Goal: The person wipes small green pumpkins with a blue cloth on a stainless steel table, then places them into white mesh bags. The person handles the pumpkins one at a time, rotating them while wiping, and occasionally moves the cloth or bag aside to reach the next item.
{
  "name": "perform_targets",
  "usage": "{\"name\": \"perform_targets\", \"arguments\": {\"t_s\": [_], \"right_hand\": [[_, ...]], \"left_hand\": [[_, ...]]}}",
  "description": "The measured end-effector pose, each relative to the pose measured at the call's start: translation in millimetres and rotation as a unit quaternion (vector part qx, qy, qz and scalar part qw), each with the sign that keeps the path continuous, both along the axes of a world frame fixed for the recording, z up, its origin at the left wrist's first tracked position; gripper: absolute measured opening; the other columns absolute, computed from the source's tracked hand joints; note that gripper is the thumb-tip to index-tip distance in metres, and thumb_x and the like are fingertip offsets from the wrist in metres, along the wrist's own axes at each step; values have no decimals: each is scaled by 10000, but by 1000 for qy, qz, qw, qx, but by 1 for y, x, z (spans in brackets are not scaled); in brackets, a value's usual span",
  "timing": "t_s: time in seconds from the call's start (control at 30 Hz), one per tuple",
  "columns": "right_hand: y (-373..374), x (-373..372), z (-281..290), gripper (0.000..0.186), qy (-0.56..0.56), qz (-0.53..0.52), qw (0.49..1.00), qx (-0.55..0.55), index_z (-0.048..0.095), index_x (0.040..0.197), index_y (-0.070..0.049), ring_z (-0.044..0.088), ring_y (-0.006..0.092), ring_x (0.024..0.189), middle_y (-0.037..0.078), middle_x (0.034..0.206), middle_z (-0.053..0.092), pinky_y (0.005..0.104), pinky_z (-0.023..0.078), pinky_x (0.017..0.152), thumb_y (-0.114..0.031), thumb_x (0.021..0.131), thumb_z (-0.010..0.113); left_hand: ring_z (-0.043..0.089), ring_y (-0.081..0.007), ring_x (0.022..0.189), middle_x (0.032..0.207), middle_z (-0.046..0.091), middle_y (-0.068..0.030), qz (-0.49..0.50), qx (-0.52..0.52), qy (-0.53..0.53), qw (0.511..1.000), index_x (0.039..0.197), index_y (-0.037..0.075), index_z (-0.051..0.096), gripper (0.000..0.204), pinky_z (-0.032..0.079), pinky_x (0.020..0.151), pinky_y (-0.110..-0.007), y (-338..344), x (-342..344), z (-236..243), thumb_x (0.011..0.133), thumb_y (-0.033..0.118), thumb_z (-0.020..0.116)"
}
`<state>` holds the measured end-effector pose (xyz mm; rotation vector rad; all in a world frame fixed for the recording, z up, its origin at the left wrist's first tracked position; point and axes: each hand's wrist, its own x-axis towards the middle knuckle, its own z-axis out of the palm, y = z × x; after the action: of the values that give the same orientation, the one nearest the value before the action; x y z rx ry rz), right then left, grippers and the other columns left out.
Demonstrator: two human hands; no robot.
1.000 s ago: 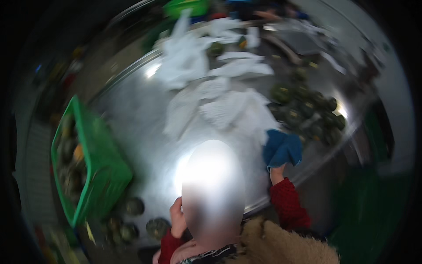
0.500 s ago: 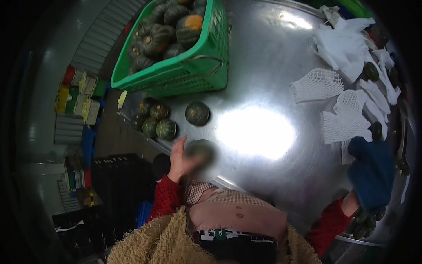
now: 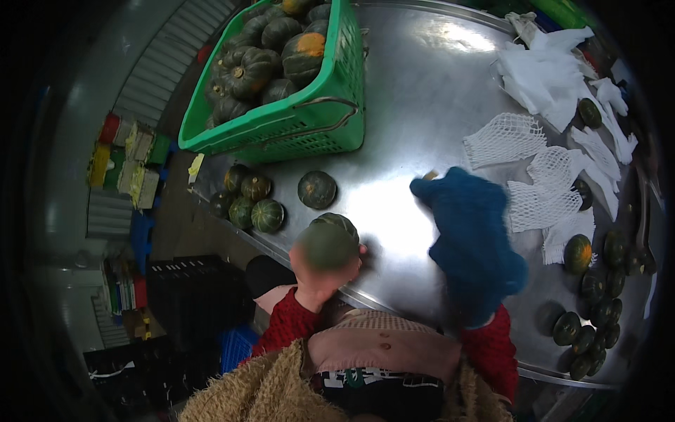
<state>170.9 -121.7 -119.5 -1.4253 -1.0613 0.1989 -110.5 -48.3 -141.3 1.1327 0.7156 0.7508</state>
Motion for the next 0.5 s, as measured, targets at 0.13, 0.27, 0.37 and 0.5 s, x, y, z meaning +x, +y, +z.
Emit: {"name": "perform_targets", "arguments": {"t_s": [0.13,0.27,0.37,0.5], "right_hand": [[33,-59,30,343,-62,148,980,121,601,1079,3,531,337,1126,182,1280,534,383,438,943,-243,842,577],[65,-82,70,374,-69,256,958,111,635,989,8,556,398,1083,238,1253,538,412,472,886,-250,718,646],[76,-89,47,320,25,315,945,82,636,979,19,593,349,1035,193,1215,582,392,486,864,-208,752,632],[85,-85,-28,402,596,465,652,-57,570,1152,11,572,230,1076,113,1239,571,344,467,917,-291,887,555]], "left_hand": [[589,-229,904,1102,579,-173,-42,-279,-337,898,1232,11,472,393,503,770,-343,-2,34,48,905,228,509],[500,-189,1120,1273,490,-83,49,160,24,986,1304,38,436,379,436,949,-315,-15,46,29,991,251,446],[511,-187,1113,1242,508,-89,44,24,-73,996,1271,31,458,373,436,956,-304,-14,46,47,959,234,481],[581,-267,1015,1201,542,-144,71,324,96,938,1181,-6,516,674,485,866,-322,10,41,70,691,361,799]]}}
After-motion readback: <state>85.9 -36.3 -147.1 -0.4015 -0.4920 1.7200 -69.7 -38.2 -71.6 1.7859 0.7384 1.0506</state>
